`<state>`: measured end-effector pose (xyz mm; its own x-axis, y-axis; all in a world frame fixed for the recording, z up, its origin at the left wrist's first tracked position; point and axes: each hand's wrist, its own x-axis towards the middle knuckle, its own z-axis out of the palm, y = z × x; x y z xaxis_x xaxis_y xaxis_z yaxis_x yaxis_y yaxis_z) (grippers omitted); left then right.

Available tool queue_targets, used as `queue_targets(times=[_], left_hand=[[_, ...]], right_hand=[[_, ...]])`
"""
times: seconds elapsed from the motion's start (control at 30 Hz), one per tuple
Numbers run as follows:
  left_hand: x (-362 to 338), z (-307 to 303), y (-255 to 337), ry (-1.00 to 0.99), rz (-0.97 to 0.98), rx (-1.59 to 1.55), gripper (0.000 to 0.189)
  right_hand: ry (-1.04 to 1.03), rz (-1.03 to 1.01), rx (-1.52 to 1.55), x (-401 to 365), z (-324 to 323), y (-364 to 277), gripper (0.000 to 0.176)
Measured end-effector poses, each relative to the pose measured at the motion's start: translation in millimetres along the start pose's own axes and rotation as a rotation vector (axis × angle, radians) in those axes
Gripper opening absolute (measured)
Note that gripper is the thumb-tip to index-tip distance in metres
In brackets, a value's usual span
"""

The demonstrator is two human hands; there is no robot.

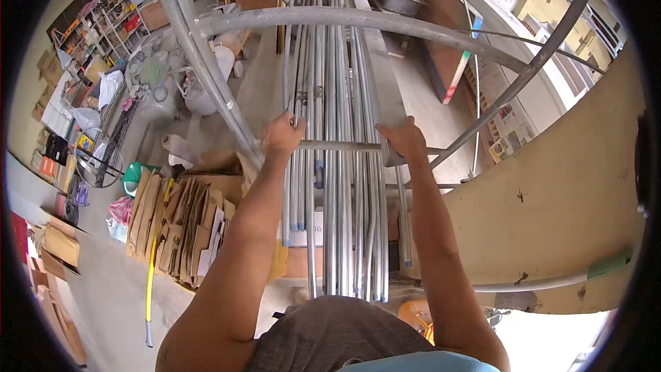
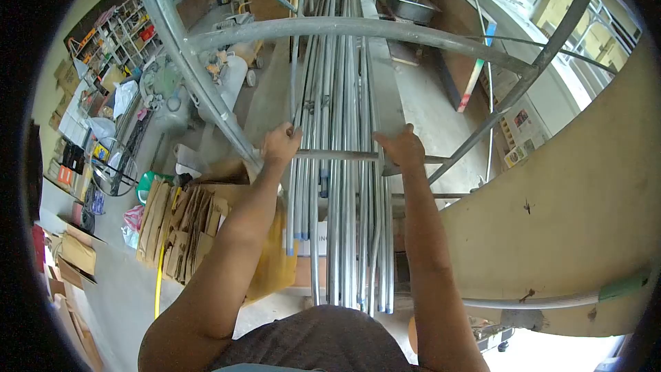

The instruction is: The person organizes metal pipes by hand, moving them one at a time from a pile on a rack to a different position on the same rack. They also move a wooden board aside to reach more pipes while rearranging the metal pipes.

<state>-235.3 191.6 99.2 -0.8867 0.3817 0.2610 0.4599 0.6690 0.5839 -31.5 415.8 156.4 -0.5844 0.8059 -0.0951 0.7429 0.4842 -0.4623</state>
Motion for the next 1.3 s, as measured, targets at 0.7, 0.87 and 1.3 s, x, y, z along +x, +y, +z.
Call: queue_targets(times=[0.7, 0.87, 1.3], left_hand=[[-1, -4, 1, -0.011, -0.02, -0.044, 0.034], [-2, 1, -2, -0.012, -0.04, -0.082, 0.034], [-1, 3, -4, 0.03, 0.045, -0.078, 0.032]], right_hand=[[0.024, -0.025, -0.013, 7, 7, 3, 0.094], [0.024, -0.026, 0.008, 9, 9, 6, 0.096], [0.017, -0.015, -0.003, 9, 10, 7, 0.101]])
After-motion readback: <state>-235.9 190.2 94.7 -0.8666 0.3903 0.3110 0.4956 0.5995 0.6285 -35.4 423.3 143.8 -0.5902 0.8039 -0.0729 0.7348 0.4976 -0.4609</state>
